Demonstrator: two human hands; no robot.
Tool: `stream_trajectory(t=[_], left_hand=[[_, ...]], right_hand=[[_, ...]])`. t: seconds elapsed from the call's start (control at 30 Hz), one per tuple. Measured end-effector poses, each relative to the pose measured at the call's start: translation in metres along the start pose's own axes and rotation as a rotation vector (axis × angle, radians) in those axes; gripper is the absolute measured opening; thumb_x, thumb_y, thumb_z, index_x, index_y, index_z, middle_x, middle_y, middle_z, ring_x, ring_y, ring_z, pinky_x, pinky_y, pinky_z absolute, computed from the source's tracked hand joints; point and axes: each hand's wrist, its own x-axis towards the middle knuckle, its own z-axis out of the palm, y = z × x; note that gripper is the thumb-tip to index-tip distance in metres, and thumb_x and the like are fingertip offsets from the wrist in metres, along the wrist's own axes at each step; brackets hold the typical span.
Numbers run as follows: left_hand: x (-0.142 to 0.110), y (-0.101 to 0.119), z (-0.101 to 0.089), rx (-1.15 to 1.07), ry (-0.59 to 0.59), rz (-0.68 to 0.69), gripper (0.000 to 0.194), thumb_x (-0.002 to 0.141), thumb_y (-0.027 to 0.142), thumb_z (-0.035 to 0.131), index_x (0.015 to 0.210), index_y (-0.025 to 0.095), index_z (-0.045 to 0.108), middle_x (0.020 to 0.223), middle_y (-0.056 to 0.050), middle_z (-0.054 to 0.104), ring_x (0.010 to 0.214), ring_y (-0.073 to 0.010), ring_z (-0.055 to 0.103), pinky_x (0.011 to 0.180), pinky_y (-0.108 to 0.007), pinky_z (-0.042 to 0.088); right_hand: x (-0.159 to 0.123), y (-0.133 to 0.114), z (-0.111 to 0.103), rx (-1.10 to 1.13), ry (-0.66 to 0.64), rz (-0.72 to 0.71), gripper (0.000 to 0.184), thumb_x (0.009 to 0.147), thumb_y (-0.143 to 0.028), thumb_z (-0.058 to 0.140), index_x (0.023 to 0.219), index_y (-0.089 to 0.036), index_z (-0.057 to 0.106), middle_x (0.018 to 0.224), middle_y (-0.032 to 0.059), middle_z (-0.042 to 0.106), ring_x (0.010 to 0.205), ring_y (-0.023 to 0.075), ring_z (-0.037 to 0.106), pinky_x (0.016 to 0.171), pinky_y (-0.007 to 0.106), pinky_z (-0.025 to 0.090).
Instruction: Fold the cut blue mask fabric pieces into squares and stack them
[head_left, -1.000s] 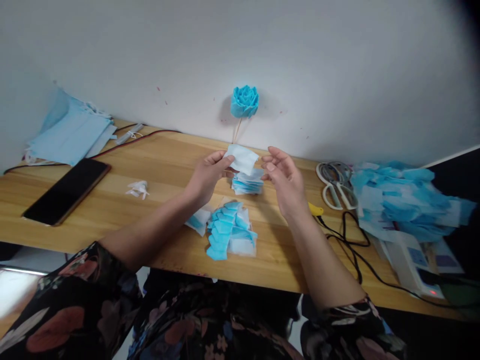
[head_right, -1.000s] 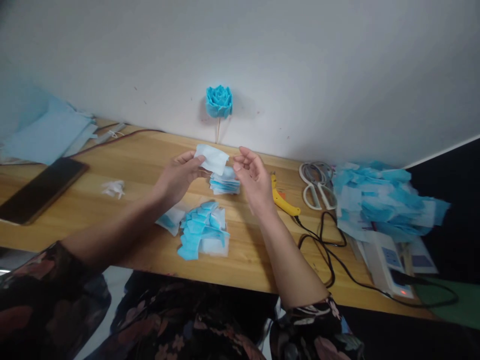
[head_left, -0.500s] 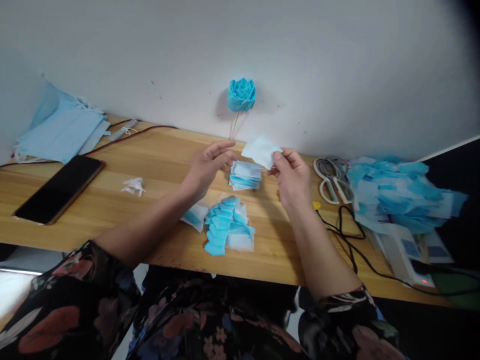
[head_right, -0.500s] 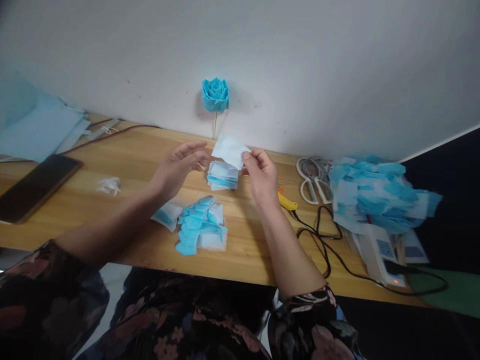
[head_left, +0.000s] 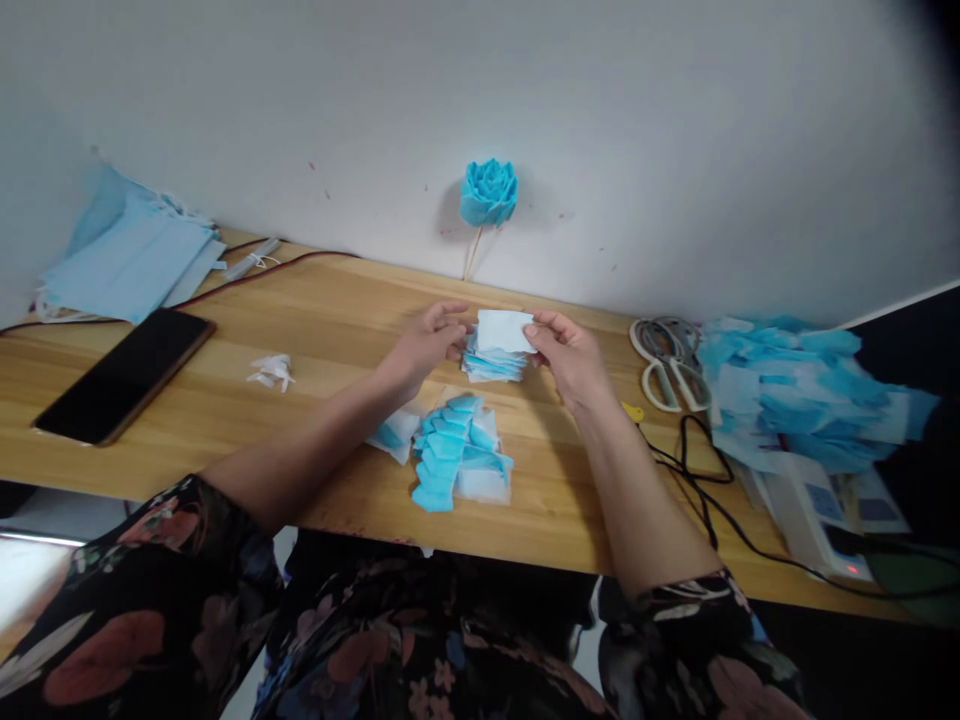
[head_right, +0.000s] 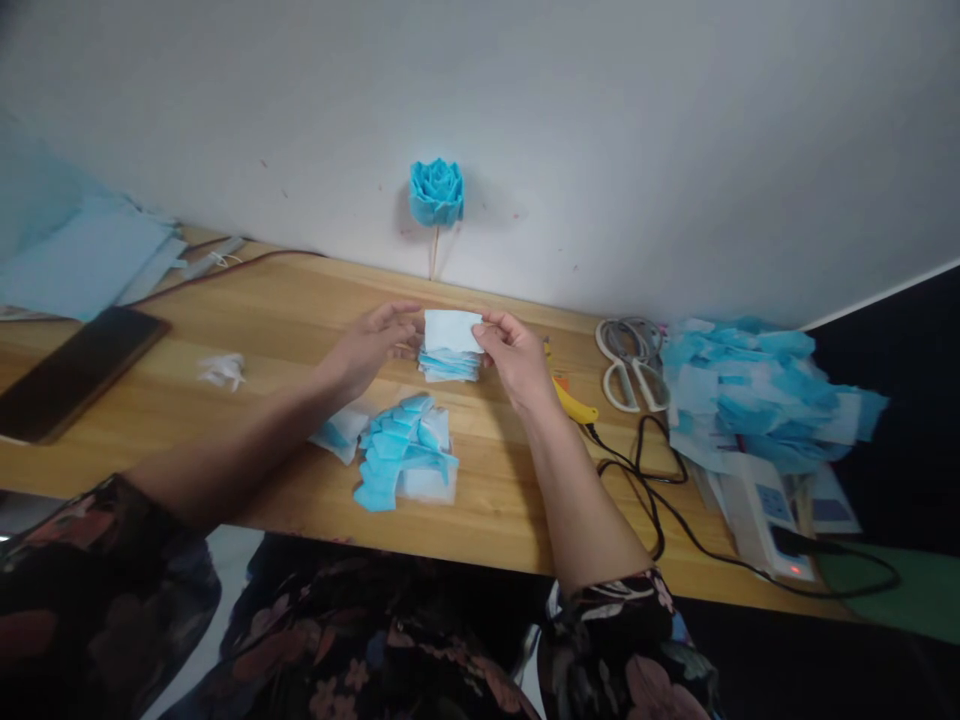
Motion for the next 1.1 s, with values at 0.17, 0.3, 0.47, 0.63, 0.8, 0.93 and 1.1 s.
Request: stream_trajectory(t=[0.17, 0.3, 0.47, 0.63, 0.8, 0.93, 1.1], left_hand=[[0.0, 0.002, 0.001, 0.002, 0.015, -0.024, 0.03, 0.084, 0.014, 0.064, 0.113, 0.016, 0.059, 0.092, -0.002, 0.069, 0.071, -0.0102, 0.062, 0.068, -0.024, 0.051], [0.0, 0.003, 0.001, 0.033, 0.008, -0.031, 0.03, 0.088, 0.013, 0.059, 0.117, 0.015, 0.058, 0.096, -0.003, 0.067, 0.072, -0.0099, 0.062, 0.068, -0.024, 0.052], [0.001, -0.001, -0.002, 0.348, 0.063, 0.191, 0.035, 0.085, 0.011, 0.058, 0.12, 0.016, 0.062, 0.106, -0.006, 0.069, 0.08, -0.012, 0.062, 0.071, -0.025, 0.051], [-0.004, -0.002, -0.003, 0.834, 0.044, 0.693, 0.019, 0.089, 0.024, 0.067, 0.107, 0.02, 0.071, 0.102, -0.005, 0.073, 0.087, -0.0165, 0.063, 0.083, -0.031, 0.052], [-0.005, -0.005, -0.004, 1.052, -0.072, 0.75, 0.013, 0.09, 0.026, 0.068, 0.1, 0.019, 0.073, 0.1, -0.006, 0.074, 0.096, -0.0213, 0.066, 0.088, -0.036, 0.051], [-0.001, -0.009, -0.007, 1.084, -0.069, 0.762, 0.012, 0.092, 0.021, 0.062, 0.094, 0.019, 0.074, 0.096, -0.005, 0.073, 0.092, -0.0201, 0.066, 0.086, -0.035, 0.05], [0.002, -0.01, -0.009, 1.1, -0.077, 0.778, 0.015, 0.093, 0.02, 0.058, 0.088, 0.019, 0.072, 0.091, -0.005, 0.072, 0.089, -0.0198, 0.065, 0.083, -0.034, 0.049]], right_hand=[[0.002, 0.006, -0.002, -0.129, 0.021, -0.034, 0.049, 0.068, -0.044, 0.076, 0.11, -0.02, 0.068, 0.057, -0.0089, 0.049, 0.054, 0.0104, 0.043, 0.048, 0.023, 0.03], [0.001, 0.008, -0.002, -0.19, 0.02, -0.014, 0.046, 0.073, -0.04, 0.072, 0.115, -0.02, 0.067, 0.057, -0.0084, 0.049, 0.055, 0.0117, 0.046, 0.05, 0.025, 0.031], [-0.001, 0.007, -0.003, -0.295, 0.026, -0.023, 0.041, 0.077, -0.037, 0.068, 0.115, -0.021, 0.068, 0.057, -0.0083, 0.055, 0.053, 0.0114, 0.047, 0.057, 0.027, 0.038], [-0.001, 0.007, -0.004, -0.364, 0.045, -0.037, 0.04, 0.078, -0.035, 0.066, 0.116, -0.022, 0.07, 0.058, -0.007, 0.06, 0.054, 0.0138, 0.053, 0.058, 0.029, 0.04], [0.0, 0.008, -0.005, -0.394, 0.041, -0.053, 0.036, 0.08, -0.034, 0.065, 0.114, -0.023, 0.07, 0.055, -0.0085, 0.055, 0.051, 0.0131, 0.049, 0.056, 0.028, 0.036], [0.0, 0.009, -0.005, -0.352, 0.04, -0.093, 0.034, 0.079, -0.033, 0.066, 0.111, -0.023, 0.071, 0.055, -0.0082, 0.056, 0.053, 0.013, 0.049, 0.058, 0.029, 0.038], [0.0, 0.009, -0.003, -0.311, 0.035, -0.097, 0.033, 0.079, -0.033, 0.065, 0.11, -0.022, 0.071, 0.056, -0.0079, 0.056, 0.053, 0.0127, 0.05, 0.058, 0.029, 0.039]])
